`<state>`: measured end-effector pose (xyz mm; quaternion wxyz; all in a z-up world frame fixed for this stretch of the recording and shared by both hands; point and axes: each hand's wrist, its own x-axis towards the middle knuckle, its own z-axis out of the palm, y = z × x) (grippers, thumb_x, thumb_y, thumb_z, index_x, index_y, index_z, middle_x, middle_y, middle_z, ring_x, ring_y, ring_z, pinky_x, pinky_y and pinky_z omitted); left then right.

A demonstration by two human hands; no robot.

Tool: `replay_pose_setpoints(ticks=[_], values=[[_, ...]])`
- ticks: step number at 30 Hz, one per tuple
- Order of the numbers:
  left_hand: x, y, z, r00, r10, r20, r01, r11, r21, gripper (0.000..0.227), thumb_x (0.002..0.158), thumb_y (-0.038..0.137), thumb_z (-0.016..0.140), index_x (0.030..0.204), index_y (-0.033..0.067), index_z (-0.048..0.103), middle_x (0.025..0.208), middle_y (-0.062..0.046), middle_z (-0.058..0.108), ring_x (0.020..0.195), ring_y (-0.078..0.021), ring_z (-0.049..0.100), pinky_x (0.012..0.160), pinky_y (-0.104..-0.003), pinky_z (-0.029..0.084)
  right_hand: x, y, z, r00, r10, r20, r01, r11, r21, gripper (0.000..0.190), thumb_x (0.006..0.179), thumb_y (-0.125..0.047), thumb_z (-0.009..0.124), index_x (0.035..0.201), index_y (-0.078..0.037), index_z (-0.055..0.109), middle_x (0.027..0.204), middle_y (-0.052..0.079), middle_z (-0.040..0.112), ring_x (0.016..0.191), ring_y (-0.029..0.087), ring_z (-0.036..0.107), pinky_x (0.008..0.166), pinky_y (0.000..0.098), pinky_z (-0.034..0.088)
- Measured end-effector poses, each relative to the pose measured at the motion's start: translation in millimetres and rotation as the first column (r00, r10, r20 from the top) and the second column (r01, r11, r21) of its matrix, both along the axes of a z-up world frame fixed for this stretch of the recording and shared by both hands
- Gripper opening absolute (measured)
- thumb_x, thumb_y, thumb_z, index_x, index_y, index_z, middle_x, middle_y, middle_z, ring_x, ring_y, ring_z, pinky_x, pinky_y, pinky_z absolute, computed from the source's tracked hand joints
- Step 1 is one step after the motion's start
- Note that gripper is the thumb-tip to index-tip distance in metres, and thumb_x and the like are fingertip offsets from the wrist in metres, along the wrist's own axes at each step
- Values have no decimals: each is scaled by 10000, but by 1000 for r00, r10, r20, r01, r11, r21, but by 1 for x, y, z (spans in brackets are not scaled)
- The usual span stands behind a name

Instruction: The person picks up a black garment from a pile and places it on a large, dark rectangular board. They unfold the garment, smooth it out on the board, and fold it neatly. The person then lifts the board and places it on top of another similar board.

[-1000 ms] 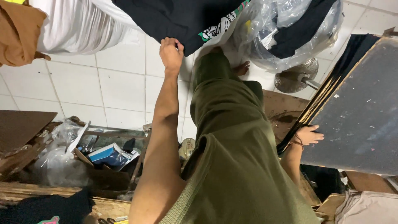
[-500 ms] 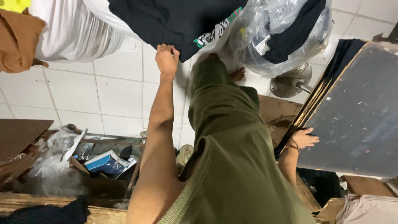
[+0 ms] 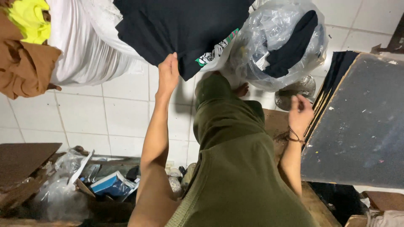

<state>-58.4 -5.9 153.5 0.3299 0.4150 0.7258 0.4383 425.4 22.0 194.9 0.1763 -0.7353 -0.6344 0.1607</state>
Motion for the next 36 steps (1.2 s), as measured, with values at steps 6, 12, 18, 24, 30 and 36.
replay_pose_setpoints(ticks=[6,12,18,24,30,36], values=[[125,63,88,980,-145,139,134,987,87,251,936,333,608,745,170,618,594,-82,601,565,-272,589,543,-345,482,-197,39,102,746,458,-483,-587,795,-152,224,840,-60,750,1050,-11,689,947,207,682,985,432,647,785,500,519],[210,87,189,875,-262,408,211,963,167,304,890,330,634,742,157,432,573,-7,395,543,-139,426,537,-285,378,-198,39,130,804,429,-413,-457,889,34,180,832,-58,726,879,-11,559,808,190,532,863,386,512,664,499,399],[262,101,261,657,-357,664,169,928,332,294,855,326,649,691,190,447,539,43,455,557,-41,505,535,-185,402,-125,-3,160,903,107,-416,-73,993,96,386,897,-90,723,718,-67,381,694,50,341,738,207,332,610,386,255],[276,116,315,314,-773,551,571,617,541,257,912,425,553,912,193,443,740,48,393,665,-71,419,680,-246,439,-75,-57,196,789,-326,-522,417,907,65,556,917,-79,709,584,-128,267,580,-60,227,607,61,200,548,296,145],[311,85,278,238,-888,393,811,404,422,318,769,345,800,800,170,536,633,41,533,526,-148,534,502,-275,457,-1,-129,123,522,-435,-733,650,760,12,133,842,75,794,756,54,696,664,173,629,634,147,605,650,287,508],[376,75,251,58,-998,-14,909,47,415,540,657,431,875,961,147,531,815,-6,480,713,-225,538,640,-344,471,0,-76,185,275,-640,-717,880,467,-79,132,859,5,840,812,29,719,658,123,628,660,78,565,561,265,516]])
